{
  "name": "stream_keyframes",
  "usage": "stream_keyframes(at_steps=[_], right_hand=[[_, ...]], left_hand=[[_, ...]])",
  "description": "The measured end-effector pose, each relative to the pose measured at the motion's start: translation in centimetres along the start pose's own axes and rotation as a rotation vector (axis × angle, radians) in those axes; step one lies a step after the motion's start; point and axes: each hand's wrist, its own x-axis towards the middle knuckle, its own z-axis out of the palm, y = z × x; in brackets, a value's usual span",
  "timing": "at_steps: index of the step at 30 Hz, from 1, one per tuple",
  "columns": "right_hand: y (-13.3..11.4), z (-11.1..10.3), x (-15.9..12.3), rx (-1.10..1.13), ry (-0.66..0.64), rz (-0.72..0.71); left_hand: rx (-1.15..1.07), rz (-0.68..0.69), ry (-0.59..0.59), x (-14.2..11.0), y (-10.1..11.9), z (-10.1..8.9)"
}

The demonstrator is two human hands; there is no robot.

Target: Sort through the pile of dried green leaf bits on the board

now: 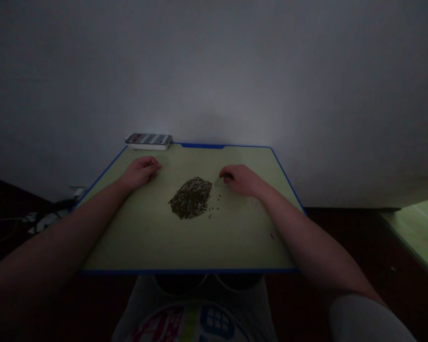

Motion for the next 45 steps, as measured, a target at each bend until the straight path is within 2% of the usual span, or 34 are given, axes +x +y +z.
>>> stream_keyframes(at_steps=[3, 8, 15, 23, 45], right_hand=[[-0.4, 0.7, 0.4, -0.044, -0.072, 0.069], [-0.9, 0.4, 0.0, -0.064, -0.134, 0.119], [-1.9, 0.1, -0.6, -0.096, -0.173, 0.096], [-2.1, 0.6, -0.4, -0.036, -0.149, 0.018], [-2.7, 0.5, -1.0, 0.029, -0.241, -0.006]], left_hand=[[0.007, 0.000, 0.004, 0.0, 0.0, 0.0], [0.018, -0.003, 0.001, 0.0, 0.0, 0.1], [0.026, 0.015, 0.006, -0.2, 0.3, 0.1], [0.024, 0.022, 0.005, 0.0, 0.1, 0.0], [0.026, 0.002, 0.000, -0.1, 0.2, 0.0]])
